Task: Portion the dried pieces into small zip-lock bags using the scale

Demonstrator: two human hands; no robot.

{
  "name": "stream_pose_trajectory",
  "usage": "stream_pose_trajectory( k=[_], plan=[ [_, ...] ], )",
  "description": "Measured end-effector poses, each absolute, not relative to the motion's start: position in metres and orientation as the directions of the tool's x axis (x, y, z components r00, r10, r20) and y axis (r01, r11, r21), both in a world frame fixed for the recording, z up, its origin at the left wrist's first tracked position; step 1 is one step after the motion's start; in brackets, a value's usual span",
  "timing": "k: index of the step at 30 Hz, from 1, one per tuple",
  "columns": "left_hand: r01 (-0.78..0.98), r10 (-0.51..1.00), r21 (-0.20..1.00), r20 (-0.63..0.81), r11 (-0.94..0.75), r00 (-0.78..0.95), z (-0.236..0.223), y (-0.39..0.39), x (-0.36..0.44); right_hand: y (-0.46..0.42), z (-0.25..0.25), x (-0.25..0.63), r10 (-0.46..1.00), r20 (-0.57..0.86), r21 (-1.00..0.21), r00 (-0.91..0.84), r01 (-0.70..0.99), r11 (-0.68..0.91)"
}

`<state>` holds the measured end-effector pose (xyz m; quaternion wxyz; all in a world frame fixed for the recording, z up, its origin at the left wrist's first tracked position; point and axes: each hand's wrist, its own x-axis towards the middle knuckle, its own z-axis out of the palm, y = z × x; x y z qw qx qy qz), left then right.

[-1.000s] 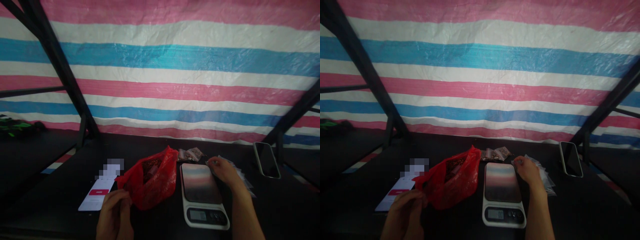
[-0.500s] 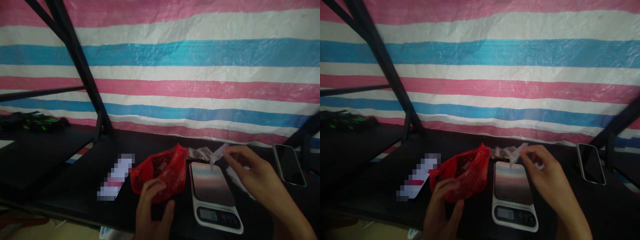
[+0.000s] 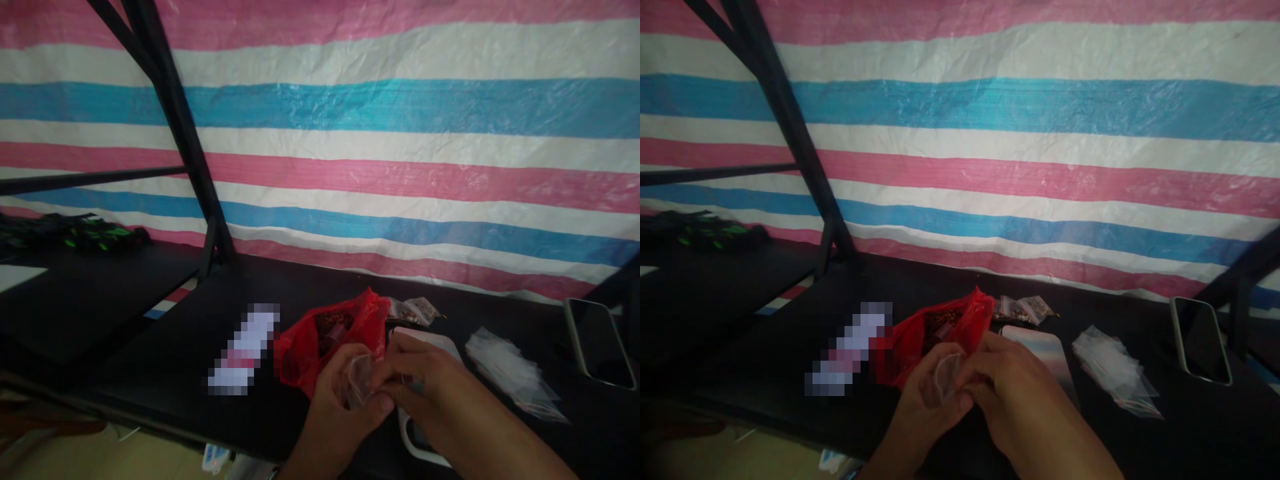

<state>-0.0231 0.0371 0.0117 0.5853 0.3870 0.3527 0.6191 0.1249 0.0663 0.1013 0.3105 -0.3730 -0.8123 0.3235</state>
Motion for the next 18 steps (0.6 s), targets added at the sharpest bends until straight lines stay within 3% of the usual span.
stream_pose_trajectory(
  k=[7, 13, 18],
  plan=[
    [-0.445, 0.995, 0.895, 0.079, -0.047, 0.053, 0.015, 0.032, -0.036, 0.063, 0.113, 0.120, 0.816, 0.209, -0.768, -0.539, 0.426, 0.478],
    [-0.305, 0.990, 0.945, 0.090, -0.119, -0.107, 0.002, 0.026, -0.045, 0.099, 0.091, 0.076, 0.855, 0.407, -0.686, -0.322, 0.510, 0.518],
    [-0.167, 0.944, 0.975, 0.086, -0.145, -0.319, 0.001, 0.014, -0.054, 0.125, 0.049, 0.049, 0.888, 0.211, -0.591, -0.409, 0.670, 0.449]
  ],
)
